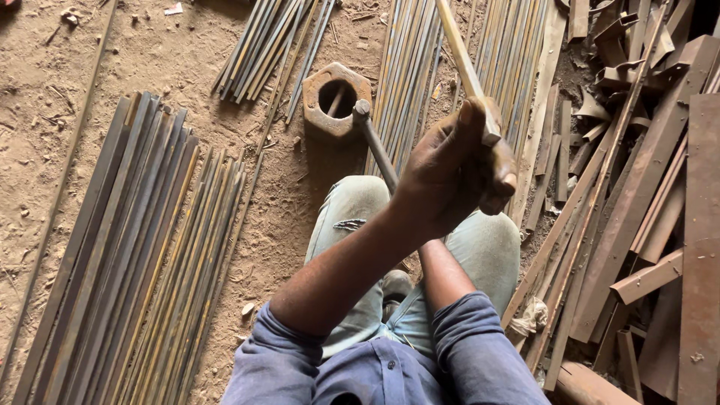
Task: The person sits on the ground and uses a hammer to repeatedly strike the tip of a long metal rod placed on a hexagonal anvil. They adjust the rod's position between strikes to sharpen the end and then place the finished rod aside.
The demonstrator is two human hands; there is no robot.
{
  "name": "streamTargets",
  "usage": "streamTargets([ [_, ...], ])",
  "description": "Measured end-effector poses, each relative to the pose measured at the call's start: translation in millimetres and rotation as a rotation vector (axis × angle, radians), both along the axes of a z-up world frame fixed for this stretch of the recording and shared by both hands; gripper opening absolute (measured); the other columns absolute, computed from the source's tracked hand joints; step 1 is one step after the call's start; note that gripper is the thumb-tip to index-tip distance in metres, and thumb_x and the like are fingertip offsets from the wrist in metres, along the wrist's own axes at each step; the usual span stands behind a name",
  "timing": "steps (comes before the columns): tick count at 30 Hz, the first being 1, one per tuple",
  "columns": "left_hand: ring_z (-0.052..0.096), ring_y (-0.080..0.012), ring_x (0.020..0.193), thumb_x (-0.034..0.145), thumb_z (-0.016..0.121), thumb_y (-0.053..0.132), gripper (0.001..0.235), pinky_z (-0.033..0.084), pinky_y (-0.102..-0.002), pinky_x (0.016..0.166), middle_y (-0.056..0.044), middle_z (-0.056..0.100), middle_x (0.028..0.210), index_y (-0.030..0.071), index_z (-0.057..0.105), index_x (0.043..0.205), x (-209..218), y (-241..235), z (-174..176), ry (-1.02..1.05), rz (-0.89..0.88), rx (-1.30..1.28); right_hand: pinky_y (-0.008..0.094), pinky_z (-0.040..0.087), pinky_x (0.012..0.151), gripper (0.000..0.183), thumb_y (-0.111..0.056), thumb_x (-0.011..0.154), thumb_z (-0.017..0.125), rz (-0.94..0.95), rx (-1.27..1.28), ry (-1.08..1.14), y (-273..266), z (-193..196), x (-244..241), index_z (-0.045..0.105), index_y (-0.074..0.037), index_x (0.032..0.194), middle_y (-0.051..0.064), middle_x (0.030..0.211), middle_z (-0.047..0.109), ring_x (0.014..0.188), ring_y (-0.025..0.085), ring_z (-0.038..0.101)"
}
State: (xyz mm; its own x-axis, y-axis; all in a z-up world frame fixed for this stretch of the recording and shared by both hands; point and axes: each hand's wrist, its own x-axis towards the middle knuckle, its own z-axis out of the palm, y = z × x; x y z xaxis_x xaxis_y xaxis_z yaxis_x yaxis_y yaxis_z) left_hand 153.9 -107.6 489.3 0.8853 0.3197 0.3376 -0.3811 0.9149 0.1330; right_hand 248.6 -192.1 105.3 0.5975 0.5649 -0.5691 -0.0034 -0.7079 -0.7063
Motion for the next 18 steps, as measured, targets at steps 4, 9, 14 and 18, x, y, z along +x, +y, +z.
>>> streamTargets([
  [4,0.069,-0.0197,0.064,0.119,0.051,0.041,0.04,0.055,-0.03,0.058,-0.016,0.071,0.082,0.003,0.056,0.107,2,-1,1,0.054,0.024,0.029,0.034,0.051,0.051,0.034,-0.022,0.077,0.078,-0.003,0.022,0.011,3,1,-3,0.071,-0.004,0.105,0.01,0.077,0.071,0.059,0.017,0.066],
  [9,0.073,-0.0221,0.073,0.117,0.05,0.039,0.039,0.058,-0.03,0.061,-0.019,0.073,0.088,0.002,0.057,0.109,3,2,-2,0.019,0.024,0.041,0.034,0.049,0.048,0.031,-0.02,0.078,0.078,-0.009,0.057,0.02,7,5,-7,0.07,-0.004,0.103,0.01,0.075,0.07,0.056,0.017,0.064],
  [14,0.076,-0.0234,0.076,0.12,0.043,0.036,0.039,0.061,-0.03,0.066,-0.024,0.074,0.102,0.0,0.058,0.117,3,6,-6,-0.093,-0.008,-0.017,0.033,0.047,0.045,0.029,-0.019,0.078,0.078,-0.009,0.093,0.029,12,7,-10,0.07,-0.003,0.102,0.01,0.074,0.069,0.054,0.016,0.062],
  [18,0.076,-0.0244,0.078,0.121,0.039,0.037,0.041,0.062,-0.032,0.071,-0.029,0.072,0.113,0.0,0.056,0.119,1,9,-6,-0.117,-0.045,-0.033,0.032,0.046,0.043,0.027,-0.017,0.079,0.078,-0.014,0.118,0.043,12,3,-12,0.07,-0.003,0.1,0.009,0.072,0.069,0.052,0.015,0.061],
])
